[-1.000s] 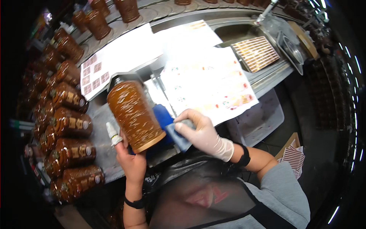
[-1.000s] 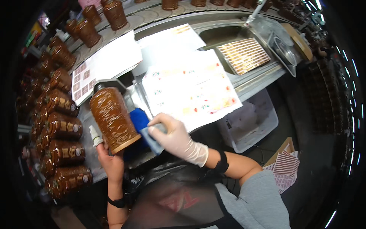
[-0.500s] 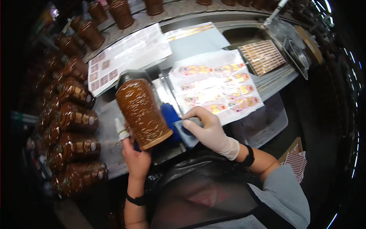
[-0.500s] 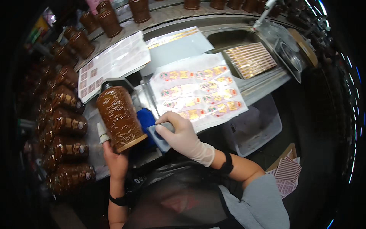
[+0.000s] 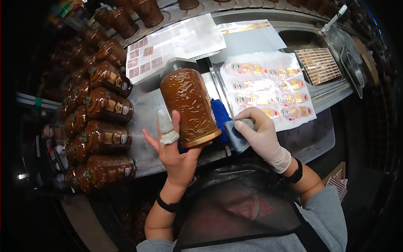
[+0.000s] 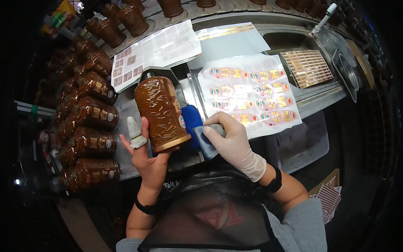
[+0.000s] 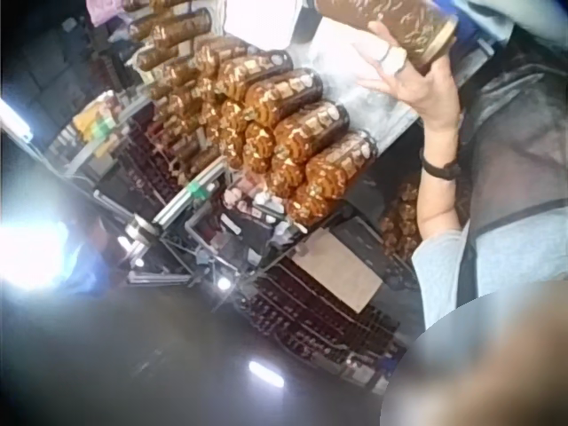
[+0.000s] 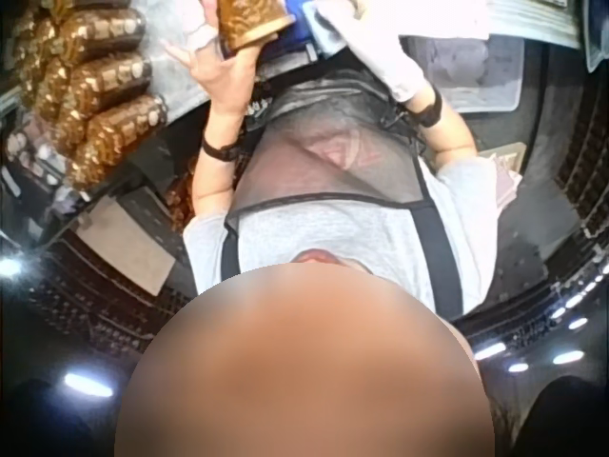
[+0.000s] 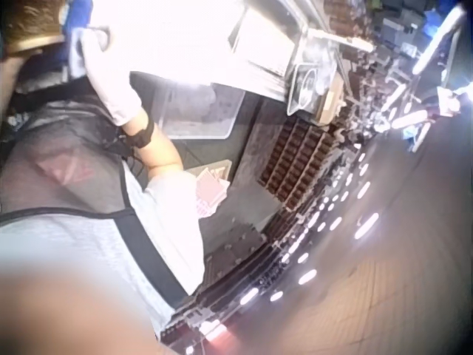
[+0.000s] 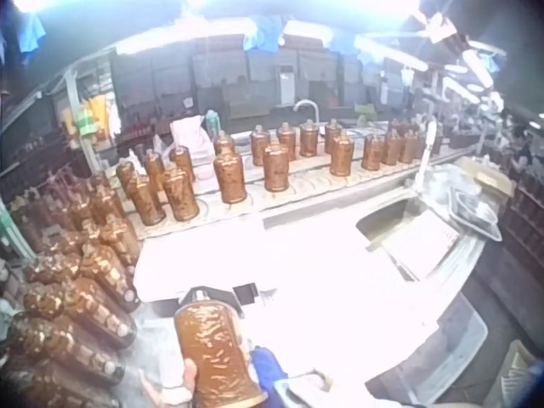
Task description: Applying labels and wiping down brown ceramic bottles in a factory setting.
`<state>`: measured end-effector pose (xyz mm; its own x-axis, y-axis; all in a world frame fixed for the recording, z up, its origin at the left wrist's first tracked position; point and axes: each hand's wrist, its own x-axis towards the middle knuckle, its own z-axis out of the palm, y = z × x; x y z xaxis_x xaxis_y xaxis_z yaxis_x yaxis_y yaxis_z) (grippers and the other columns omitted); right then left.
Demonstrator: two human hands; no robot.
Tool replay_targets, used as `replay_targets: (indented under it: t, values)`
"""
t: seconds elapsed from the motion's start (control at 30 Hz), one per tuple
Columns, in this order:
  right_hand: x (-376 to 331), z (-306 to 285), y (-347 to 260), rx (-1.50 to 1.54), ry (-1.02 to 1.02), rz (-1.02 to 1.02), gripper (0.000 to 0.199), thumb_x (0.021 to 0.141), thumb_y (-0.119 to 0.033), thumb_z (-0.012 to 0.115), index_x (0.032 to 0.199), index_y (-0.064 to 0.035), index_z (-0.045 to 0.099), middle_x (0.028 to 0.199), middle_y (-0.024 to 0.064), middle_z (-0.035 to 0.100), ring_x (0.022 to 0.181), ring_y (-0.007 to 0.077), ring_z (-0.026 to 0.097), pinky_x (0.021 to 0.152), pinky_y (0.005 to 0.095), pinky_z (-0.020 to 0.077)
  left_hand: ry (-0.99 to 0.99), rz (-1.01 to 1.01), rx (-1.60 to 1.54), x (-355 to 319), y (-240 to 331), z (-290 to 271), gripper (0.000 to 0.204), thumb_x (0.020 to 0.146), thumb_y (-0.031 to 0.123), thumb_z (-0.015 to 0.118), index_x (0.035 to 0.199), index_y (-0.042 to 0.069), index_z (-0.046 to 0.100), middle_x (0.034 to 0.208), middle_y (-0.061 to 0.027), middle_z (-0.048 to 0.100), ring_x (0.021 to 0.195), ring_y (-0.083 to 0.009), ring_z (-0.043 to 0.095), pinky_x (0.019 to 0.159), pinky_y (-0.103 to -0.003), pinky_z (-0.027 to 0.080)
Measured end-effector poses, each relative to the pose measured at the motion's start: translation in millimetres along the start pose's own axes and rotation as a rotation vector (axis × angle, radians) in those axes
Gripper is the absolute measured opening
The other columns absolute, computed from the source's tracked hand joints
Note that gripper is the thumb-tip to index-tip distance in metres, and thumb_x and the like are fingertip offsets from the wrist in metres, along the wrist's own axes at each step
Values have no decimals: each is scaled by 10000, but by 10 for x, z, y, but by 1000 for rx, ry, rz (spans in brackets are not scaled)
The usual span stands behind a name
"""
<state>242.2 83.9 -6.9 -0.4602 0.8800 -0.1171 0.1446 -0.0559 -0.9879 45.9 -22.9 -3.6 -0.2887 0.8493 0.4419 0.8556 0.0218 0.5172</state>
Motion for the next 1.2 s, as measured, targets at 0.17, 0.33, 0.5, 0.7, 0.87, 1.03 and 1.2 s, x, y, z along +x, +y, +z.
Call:
replay_targets:
  t: [0.17, 0.33, 0.5, 0.7, 0.87, 1.03, 1.2]
  values:
    - [-40, 50, -148, -63, -38, -81, 134, 882, -96, 670, 972, 0, 644, 873, 37, 650, 818, 78, 601, 752, 254, 495, 38, -51, -61, -57, -65, 57, 758, 792, 240, 800, 1437, 11, 474, 1447, -111, 536, 1362, -273, 476, 1175, -608, -2]
    - [-67, 2, -84, 59, -41, -6, 134, 880, -101, 674, 963, -1, 642, 864, 53, 646, 813, 101, 606, 749, 267, 497, 1, -146, -143, -185, -208, 107, 749, 825, 268, 786, 1440, -5, 457, 1445, -145, 529, 1360, -290, 469, 1197, -543, 76]
    - [21, -151, 42, 71, 13, 16, 135, 907, -80, 644, 1016, -2, 624, 910, 10, 633, 829, 78, 584, 755, 256, 490, -81, -128, -360, -154, -303, -110, 770, 910, 454, 688, 1425, -64, 443, 1459, -186, 500, 1429, -285, 375, 1197, -446, 203]
    - [104, -257, -103, 269, -44, 113, 116, 893, -65, 611, 991, -5, 630, 901, 0, 621, 841, 67, 556, 812, 203, 422, 288, -253, -793, 788, -268, -304, 393, 1043, 267, 498, 1246, -56, 592, 1205, -151, 660, 1154, -211, 613, 1000, -340, 463]
    - [7, -50, -269, -233, -116, -13, 372, 784, -177, 765, 1082, -4, 624, 902, 24, 658, 748, 99, 580, 706, 235, 458, -10, -332, -397, 1316, -299, -200, 531, 977, 470, 569, 794, -27, 527, 778, -203, 643, 697, -272, 573, 697, -399, 477]
    - [142, 357, -134, -730, -78, -467, 760, 712, -239, 841, 1351, -73, 465, 1099, 162, 672, 897, 326, 693, 766, 387, 539, -260, -438, -369, 1600, -505, 167, 808, 926, 600, 523, 1082, -192, 533, 1041, -365, 648, 1067, -388, 660, 877, -422, 518]
    - [130, 406, -28, -508, -54, -462, 567, 782, -1, 773, 1293, -24, 526, 1053, 101, 665, 937, 178, 657, 712, 274, 545, -184, -485, -434, 1503, -451, 324, 811, 925, 459, 517, 1400, -160, 293, 1176, -365, 606, 1129, -463, 602, 986, -469, 473]
